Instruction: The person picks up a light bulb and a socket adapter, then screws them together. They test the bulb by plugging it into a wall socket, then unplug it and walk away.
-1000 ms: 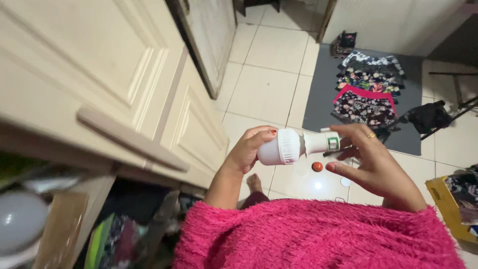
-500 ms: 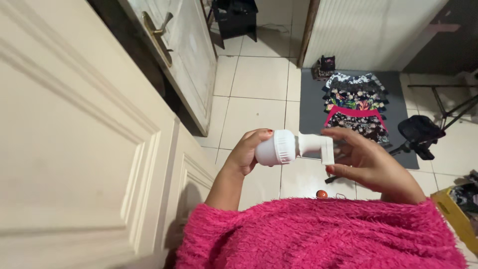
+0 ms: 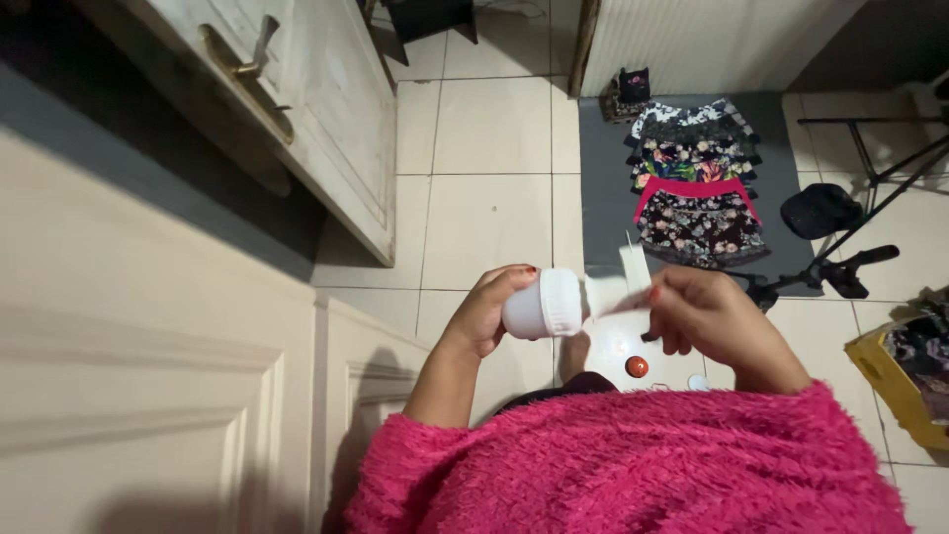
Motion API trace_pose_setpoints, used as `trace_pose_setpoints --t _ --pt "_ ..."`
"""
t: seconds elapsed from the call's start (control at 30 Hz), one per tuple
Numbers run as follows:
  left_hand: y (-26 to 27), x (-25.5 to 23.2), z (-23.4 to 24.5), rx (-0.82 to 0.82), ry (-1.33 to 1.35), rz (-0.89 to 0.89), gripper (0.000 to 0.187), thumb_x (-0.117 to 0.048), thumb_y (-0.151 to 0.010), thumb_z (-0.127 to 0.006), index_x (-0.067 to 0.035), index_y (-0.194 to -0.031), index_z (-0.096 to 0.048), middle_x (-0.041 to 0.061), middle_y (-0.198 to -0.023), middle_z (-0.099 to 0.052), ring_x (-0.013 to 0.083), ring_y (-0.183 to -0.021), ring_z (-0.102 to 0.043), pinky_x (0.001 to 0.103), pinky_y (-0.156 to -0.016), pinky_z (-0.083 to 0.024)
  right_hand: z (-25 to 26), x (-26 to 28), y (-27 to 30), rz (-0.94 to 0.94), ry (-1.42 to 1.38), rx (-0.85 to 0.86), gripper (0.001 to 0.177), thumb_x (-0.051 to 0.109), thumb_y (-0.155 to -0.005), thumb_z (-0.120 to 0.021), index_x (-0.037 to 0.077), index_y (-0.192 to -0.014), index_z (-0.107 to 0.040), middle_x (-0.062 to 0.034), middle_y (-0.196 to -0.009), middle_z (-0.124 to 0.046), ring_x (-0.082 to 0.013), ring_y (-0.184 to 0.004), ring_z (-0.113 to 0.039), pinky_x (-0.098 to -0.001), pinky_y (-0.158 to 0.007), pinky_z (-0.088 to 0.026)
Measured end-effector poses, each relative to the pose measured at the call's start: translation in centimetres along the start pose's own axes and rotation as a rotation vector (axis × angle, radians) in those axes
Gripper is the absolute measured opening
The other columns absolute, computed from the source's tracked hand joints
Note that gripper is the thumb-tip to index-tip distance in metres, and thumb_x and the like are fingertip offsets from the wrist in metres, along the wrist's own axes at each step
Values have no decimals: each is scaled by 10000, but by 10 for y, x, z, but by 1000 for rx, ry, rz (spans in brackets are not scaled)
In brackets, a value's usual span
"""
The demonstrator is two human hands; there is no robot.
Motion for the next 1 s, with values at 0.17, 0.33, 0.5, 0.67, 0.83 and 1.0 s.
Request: trace_pose_setpoints --t 0.17,0.33,0.5,0.67,0.83,1.0 --pt "-51 -17 4 33 15 61 340 -311 -767 -476 -4 -892 -555 97 -731 -591 179 -600 -594 285 -426 -472 29 34 -34 298 -192 -155 322 50 -748 -563 -11 -1059 -509 -139 -949 -518 -214 -796 -540 -338 -660 -482" --pt "-121 -44 -3 146 -37 82 367 -321 -797 -466 14 -914 -559 105 -741 -599 180 -590 -592 282 -414 -461 72 92 -53 665 108 -198 461 44 -603 -672 12 -1041 -533 -106 -1075 -487 -186 -837 -531 -287 -688 -500" --pt "-193 -70 -12 160 -51 117 359 -346 -797 -452 -7 -883 -537 132 -669 -588 215 -487 -586 280 -352 -432 129 100 -104 271 313 -222 519 196 -532 -729 99 -1017 -570 -30 -782 -630 -144 -553 -601 -284 -471 -493" --pt "-262 -84 -13 116 -8 71 355 -335 -789 -457 -2 -873 -545 118 -658 -585 210 -480 -581 284 -342 -429 171 94 -156 269 378 -304 451 249 -640 -659 93 -1053 -567 -71 -579 -600 -144 -489 -566 -273 -462 -442" --pt "-308 -100 -1 85 27 10 347 -326 -785 -468 4 -859 -550 107 -658 -580 191 -482 -568 283 -342 -428 186 87 -219 257 56 -275 332 234 -744 -577 46 -1018 -585 -55 -670 -650 -103 -542 -586 -244 -484 -470" --pt "-359 -137 22 50 13 -38 329 -309 -790 -473 8 -826 -552 98 -637 -572 176 -467 -554 283 -334 -425 205 101 -281 253 6 -284 331 223 -748 -557 20 -1008 -572 -43 -740 -662 -110 -572 -602 -245 -494 -488"
Point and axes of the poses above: each hand's wrist, its own y-axis away from the middle knuckle, its own z-axis out of the back of the hand, x = y × z, the point moved 5 cm from there along -y, towards the middle knuckle
